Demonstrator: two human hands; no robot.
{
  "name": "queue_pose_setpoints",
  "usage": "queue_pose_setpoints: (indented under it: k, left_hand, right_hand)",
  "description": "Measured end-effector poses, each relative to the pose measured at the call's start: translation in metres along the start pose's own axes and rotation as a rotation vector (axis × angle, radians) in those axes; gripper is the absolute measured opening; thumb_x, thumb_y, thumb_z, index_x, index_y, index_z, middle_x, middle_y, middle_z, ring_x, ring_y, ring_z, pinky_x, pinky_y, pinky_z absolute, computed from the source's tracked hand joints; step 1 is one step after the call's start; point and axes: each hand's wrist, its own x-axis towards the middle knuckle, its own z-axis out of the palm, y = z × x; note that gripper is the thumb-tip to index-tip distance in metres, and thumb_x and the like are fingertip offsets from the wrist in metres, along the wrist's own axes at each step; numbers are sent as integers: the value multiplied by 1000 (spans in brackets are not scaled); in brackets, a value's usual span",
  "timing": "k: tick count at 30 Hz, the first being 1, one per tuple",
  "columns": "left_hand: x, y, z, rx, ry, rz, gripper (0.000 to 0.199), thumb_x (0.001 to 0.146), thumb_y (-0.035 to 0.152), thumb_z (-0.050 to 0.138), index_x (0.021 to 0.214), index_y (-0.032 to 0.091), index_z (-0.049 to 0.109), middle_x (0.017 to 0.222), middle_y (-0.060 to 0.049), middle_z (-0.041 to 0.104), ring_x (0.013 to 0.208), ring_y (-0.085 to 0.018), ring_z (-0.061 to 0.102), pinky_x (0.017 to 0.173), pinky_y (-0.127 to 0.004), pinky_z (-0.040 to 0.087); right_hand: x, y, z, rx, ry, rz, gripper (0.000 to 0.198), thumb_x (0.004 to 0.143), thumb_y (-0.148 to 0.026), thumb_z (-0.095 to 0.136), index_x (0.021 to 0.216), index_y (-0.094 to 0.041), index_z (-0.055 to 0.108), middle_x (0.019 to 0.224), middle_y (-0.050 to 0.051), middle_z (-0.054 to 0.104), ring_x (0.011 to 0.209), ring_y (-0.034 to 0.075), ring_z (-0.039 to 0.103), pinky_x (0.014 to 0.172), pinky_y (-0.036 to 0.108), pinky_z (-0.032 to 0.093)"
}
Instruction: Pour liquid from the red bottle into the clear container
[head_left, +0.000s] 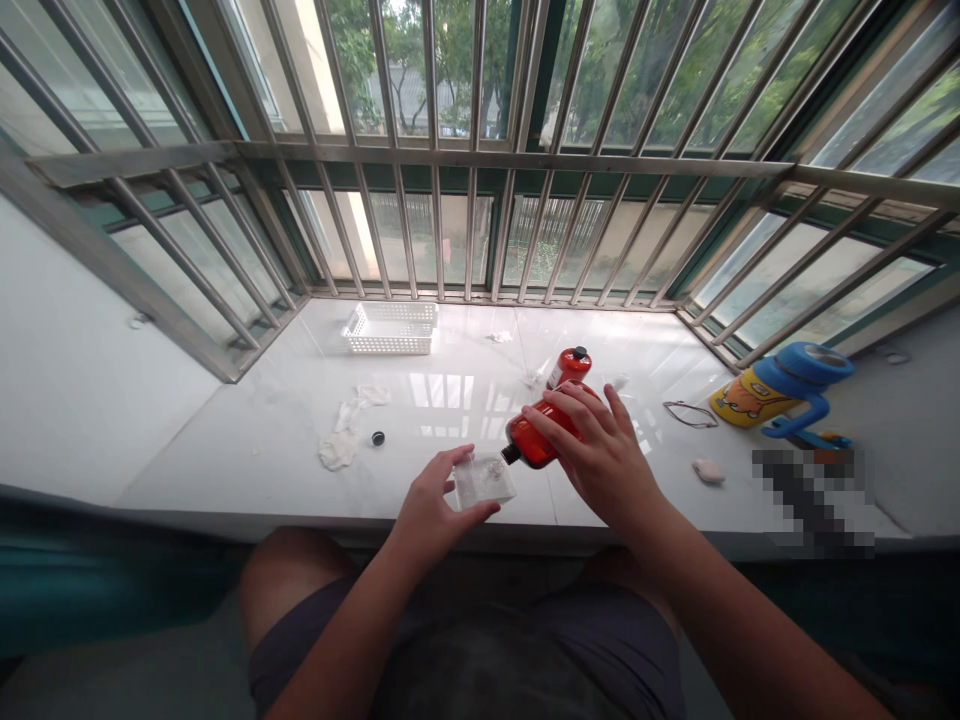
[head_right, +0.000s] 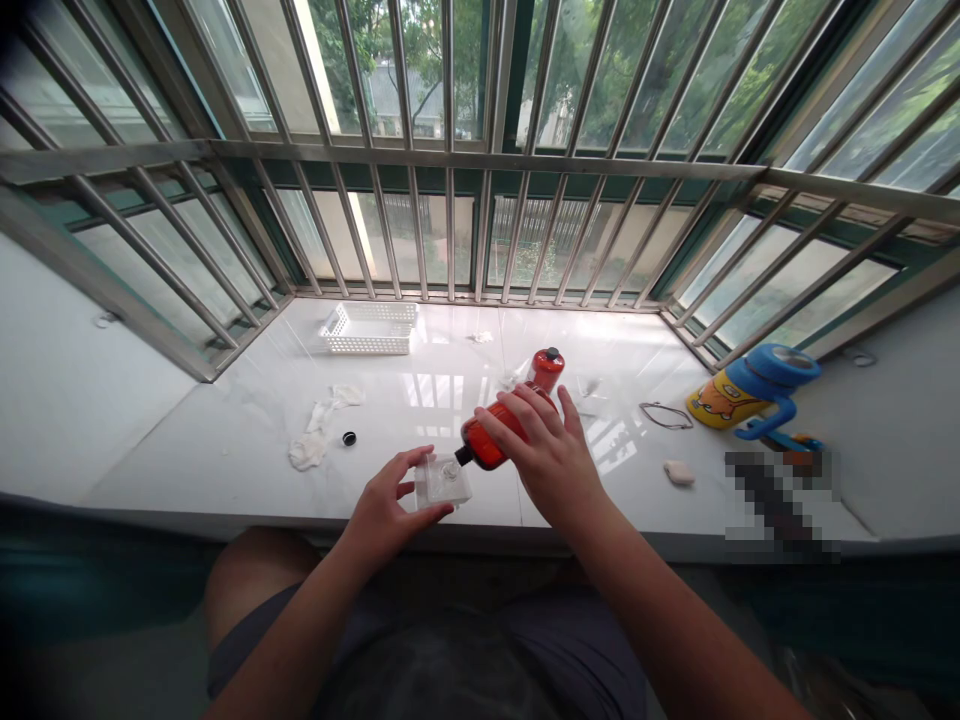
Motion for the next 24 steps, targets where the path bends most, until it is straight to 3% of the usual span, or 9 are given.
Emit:
queue_pose_setpoints:
  k: [24]
  left_hand:
    - [1, -2, 0, 17, -19, -8, 74, 76, 42, 92, 142, 31, 61, 146, -7, 65, 135, -31, 63, 104, -47, 62]
  right_hand:
    - [2, 1, -1, -19, 29, -25, 65, 97, -1, 60, 154, -32, 55, 156, 10, 59, 153, 33, 46, 132, 66, 22]
